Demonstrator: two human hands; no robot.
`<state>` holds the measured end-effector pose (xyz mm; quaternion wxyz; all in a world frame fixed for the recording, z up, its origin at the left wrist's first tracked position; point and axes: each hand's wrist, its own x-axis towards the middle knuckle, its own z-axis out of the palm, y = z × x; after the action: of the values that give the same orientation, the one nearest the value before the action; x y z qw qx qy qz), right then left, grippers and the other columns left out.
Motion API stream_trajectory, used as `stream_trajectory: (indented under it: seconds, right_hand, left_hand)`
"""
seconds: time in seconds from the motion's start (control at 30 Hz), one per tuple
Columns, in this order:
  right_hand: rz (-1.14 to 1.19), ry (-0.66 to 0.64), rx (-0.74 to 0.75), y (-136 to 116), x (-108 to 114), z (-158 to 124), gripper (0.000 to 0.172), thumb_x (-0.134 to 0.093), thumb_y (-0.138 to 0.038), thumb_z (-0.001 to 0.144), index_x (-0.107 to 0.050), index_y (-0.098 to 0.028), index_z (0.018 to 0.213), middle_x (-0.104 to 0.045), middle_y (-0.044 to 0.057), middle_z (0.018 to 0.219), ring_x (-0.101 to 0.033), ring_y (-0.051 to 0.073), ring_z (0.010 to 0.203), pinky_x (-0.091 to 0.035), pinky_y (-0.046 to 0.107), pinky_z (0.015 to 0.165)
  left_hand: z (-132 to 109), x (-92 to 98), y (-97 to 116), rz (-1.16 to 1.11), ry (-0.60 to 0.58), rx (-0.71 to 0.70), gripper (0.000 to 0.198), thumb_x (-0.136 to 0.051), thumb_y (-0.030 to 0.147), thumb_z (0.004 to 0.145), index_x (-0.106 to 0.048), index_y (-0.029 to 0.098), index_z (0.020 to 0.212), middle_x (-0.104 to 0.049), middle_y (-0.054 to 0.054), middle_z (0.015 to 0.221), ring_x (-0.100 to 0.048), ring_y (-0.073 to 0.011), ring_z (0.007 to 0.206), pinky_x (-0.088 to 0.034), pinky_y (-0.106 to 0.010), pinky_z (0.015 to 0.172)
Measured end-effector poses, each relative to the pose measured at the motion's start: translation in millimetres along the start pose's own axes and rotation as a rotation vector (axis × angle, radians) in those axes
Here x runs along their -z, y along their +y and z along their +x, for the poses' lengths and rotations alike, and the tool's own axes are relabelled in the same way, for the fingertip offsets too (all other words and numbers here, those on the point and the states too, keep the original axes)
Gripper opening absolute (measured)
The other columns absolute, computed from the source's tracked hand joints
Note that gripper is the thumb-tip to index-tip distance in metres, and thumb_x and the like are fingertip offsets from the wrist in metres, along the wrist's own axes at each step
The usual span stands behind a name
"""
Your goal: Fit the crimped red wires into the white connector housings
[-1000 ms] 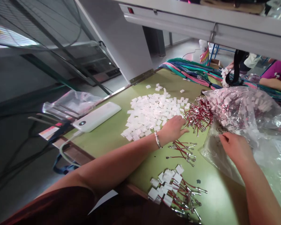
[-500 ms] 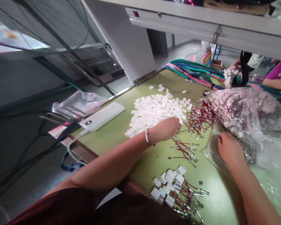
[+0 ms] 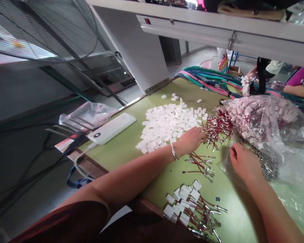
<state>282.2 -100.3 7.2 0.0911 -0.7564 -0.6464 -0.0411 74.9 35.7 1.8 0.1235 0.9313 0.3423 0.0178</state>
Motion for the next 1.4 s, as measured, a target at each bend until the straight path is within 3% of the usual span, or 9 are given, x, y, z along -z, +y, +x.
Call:
stream_trajectory:
  seconds: [0.17, 0.3, 0.4, 0.53, 0.6, 0.77, 0.9, 1.03, 1.4]
  right_hand:
    - [0.014, 0.020, 0.007, 0.5, -1.0, -0.2, 0.018, -0.044, -0.028, 0.088, -0.059, -0.020, 0.085, -0.068, 0.005, 0.075, -0.058, 0.018, 0.059, -0.029, 0.029, 0.053]
    - [0.057, 0.074, -0.005, 1.2, -1.9, 0.5, 0.018, -0.044, -0.028, 0.088, -0.060, -0.020, 0.087, -0.067, 0.005, 0.072, -0.059, 0.019, 0.059, -0.034, 0.029, 0.055]
    - [0.068, 0.070, 0.031, -0.4, -2.3, -0.2, 0.020, -0.042, -0.028, 0.089, -0.060, -0.020, 0.088, -0.068, 0.006, 0.076, -0.060, 0.020, 0.062, -0.036, 0.029, 0.057]
    - [0.098, 0.068, 0.085, -2.0, -1.7, -1.1, 0.022, -0.041, -0.029, 0.090, -0.061, -0.020, 0.088, -0.069, 0.008, 0.081, -0.062, 0.021, 0.068, -0.039, 0.030, 0.059]
    - [0.192, 0.090, 0.092, -3.0, 0.3, -1.0, 0.022, -0.042, -0.030, 0.090, -0.062, -0.019, 0.090, -0.070, 0.007, 0.081, -0.063, 0.021, 0.069, -0.042, 0.030, 0.062]
    - [0.514, 0.143, 0.032, -15.3, 9.7, -3.9, 0.021, -0.049, -0.036, 0.088, -0.063, -0.020, 0.089, -0.068, 0.003, 0.075, -0.060, 0.016, 0.062, -0.045, 0.027, 0.060]
    - [0.659, 0.125, 0.007, -31.3, 11.7, -10.9, 0.020, -0.052, -0.036, 0.088, -0.064, -0.021, 0.087, -0.066, 0.001, 0.071, -0.058, 0.015, 0.060, -0.046, 0.025, 0.057]
    - [0.612, 0.158, 0.088, -43.2, 7.9, -16.4, 0.016, -0.053, -0.032, 0.088, -0.064, -0.021, 0.086, -0.067, 0.001, 0.071, -0.058, 0.015, 0.060, -0.046, 0.026, 0.059]
    - [0.630, 0.209, 0.110, -47.9, 3.9, -19.7, 0.015, -0.052, -0.029, 0.090, -0.065, -0.022, 0.087, -0.067, 0.001, 0.072, -0.059, 0.014, 0.060, -0.045, 0.025, 0.057]
  left_hand:
    - [2.9, 3.3, 3.7, -0.019, 0.108, -0.171, 0.022, -0.047, 0.022, 0.096, -0.067, 0.015, 0.092, -0.059, -0.008, 0.098, -0.052, -0.0221, 0.099, -0.045, -0.036, 0.087]
    - [5.9, -0.8, 7.0, -0.337, 0.203, -0.153, 0.022, -0.042, 0.019, 0.097, -0.063, 0.014, 0.098, -0.063, -0.006, 0.099, -0.056, -0.0163, 0.094, -0.047, -0.031, 0.087]
    - [7.2, -8.0, 5.9, -0.440, 0.123, -0.076, 0.019, -0.045, 0.017, 0.094, -0.063, 0.016, 0.099, -0.067, -0.005, 0.095, -0.060, -0.0154, 0.084, -0.049, -0.029, 0.077]
    - [4.2, -10.0, 5.7, -0.521, 0.088, -0.151, 0.017, -0.052, 0.026, 0.092, -0.067, 0.017, 0.094, -0.070, -0.004, 0.090, -0.062, -0.0151, 0.082, -0.048, -0.029, 0.077]
    - [1.4, -6.6, 7.0, -0.637, 0.099, -0.165, 0.021, -0.052, 0.029, 0.092, -0.069, 0.017, 0.090, -0.070, -0.003, 0.085, -0.062, -0.0128, 0.078, -0.048, -0.026, 0.074]
    - [-8.2, 1.2, 11.9, -0.876, 0.024, -0.040, 0.021, -0.055, 0.030, 0.087, -0.068, 0.014, 0.084, -0.065, 0.000, 0.073, -0.055, -0.0094, 0.065, -0.044, -0.023, 0.064]
    - [-18.4, 3.0, 17.8, -1.037, -0.059, -0.047, 0.015, -0.057, 0.026, 0.085, -0.066, 0.015, 0.080, -0.063, 0.001, 0.070, -0.054, -0.0085, 0.063, -0.045, -0.022, 0.063]
    - [-24.8, 4.8, 22.7, -1.176, -0.107, -0.029, 0.013, -0.059, 0.025, 0.083, -0.066, 0.015, 0.077, -0.063, 0.001, 0.066, -0.057, -0.0085, 0.064, -0.048, -0.023, 0.067]
    - [-27.5, 7.4, 22.9, -1.135, -0.126, -0.009, 0.020, -0.064, 0.032, 0.081, -0.068, 0.015, 0.071, -0.064, 0.001, 0.063, -0.053, -0.0074, 0.057, -0.043, -0.022, 0.059]
